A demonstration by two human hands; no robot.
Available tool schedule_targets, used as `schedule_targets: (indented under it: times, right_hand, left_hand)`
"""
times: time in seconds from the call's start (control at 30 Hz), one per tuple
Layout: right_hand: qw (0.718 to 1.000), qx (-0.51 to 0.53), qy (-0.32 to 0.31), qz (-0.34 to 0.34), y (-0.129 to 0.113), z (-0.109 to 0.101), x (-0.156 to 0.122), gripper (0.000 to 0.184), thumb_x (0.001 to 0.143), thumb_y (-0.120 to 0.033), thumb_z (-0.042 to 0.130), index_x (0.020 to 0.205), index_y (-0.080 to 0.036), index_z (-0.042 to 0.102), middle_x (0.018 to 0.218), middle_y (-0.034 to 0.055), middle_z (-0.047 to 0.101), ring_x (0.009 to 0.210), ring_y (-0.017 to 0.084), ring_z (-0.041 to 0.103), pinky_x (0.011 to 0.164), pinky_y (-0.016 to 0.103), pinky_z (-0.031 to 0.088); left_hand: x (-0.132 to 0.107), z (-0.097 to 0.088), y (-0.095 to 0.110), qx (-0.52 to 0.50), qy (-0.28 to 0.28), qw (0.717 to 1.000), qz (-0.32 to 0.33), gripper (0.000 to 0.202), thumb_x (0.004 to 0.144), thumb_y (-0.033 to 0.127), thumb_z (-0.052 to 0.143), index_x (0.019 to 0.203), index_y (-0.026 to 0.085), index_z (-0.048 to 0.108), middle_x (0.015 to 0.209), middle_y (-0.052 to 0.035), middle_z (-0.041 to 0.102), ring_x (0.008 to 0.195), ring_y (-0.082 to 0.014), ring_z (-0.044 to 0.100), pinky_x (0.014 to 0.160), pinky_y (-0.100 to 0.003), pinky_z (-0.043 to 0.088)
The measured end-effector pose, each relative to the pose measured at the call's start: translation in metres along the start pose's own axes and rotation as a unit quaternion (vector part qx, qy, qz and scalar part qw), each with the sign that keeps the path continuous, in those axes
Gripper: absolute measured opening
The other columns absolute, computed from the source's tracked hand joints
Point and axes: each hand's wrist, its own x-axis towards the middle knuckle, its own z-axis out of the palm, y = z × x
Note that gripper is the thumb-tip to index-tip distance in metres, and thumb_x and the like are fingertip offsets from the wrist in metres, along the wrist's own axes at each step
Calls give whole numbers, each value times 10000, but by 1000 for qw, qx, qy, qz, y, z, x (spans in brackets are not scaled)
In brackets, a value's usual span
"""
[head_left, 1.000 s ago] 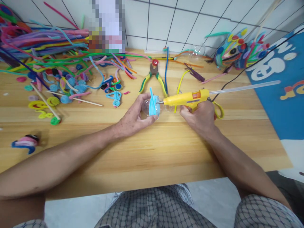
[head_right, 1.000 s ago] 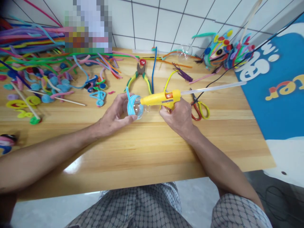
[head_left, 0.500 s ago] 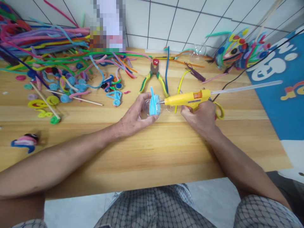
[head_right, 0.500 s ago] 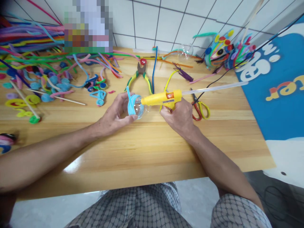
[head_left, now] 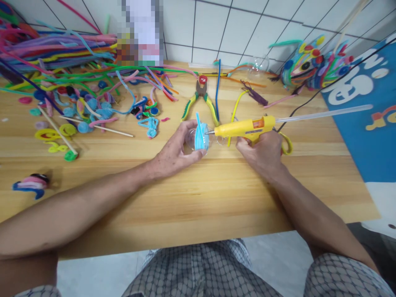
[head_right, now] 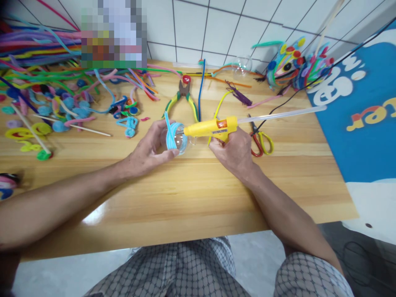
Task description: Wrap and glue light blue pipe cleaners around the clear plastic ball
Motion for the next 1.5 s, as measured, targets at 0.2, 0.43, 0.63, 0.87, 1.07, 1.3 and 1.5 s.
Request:
schedule_targets:
  times: [0.2,0.43,0.63,0.87,1.07,1.3,1.5]
  right_hand:
    - [1000,-8,3,-5,1,2,0,311,714,-256,614,650,-325,318,546,-19,409,603,217,528,609,374,457]
    - [1000,-10,-1,-17,1,0,1,304,713,-243,616,642,-316,330,550,-17,431,603,214,541,589,356,447]
    - [999,-17,-2,-27,2,-1,0,307,725,-220,621,642,-307,339,559,-22,438,592,199,520,577,349,416]
    - [1000,-11,1,-17,0,-2,0,328,718,-211,621,625,-311,322,554,-21,432,586,200,518,595,364,437]
    - [1000,-17,-17,3,-4,-7,2,353,728,-199,647,613,-317,334,546,-13,443,610,223,554,575,369,443]
    - [1000,-17,-14,6,-5,-7,1,340,708,-234,638,602,-323,328,517,-16,409,607,231,560,572,373,447]
    - [1000,3,0,12,-3,-4,1,303,685,-251,624,587,-322,347,539,-5,465,574,211,525,562,374,427]
  left_hand:
    - [0,0,-3,8,-3,1000,5,709,981,569,835,1528,323,456,1439,-96,623,1285,-274,683,1155,-497,597]
    - [0,-1,-2,13,-4,1000,8,705,990,567,821,1538,322,452,1444,-94,619,1297,-270,679,1159,-487,590]
    - [0,-1,-4,11,0,1000,9,717,979,554,838,1543,324,460,1460,-96,619,1306,-273,679,1177,-502,587]
    - [0,-1,-3,14,0,1000,6,723,979,542,843,1551,321,459,1472,-100,621,1326,-270,680,1207,-504,581]
    - [1,-1,1,10,-4,1000,4,699,988,541,832,1535,313,459,1446,-98,634,1292,-261,692,1186,-495,598]
    - [1,0,-1,-3,4,1000,-4,743,955,573,860,1527,303,471,1435,-104,650,1285,-275,696,1182,-498,592]
    - [1,0,-1,2,-1,1000,-1,716,973,556,840,1528,305,464,1433,-100,633,1283,-266,689,1162,-483,592]
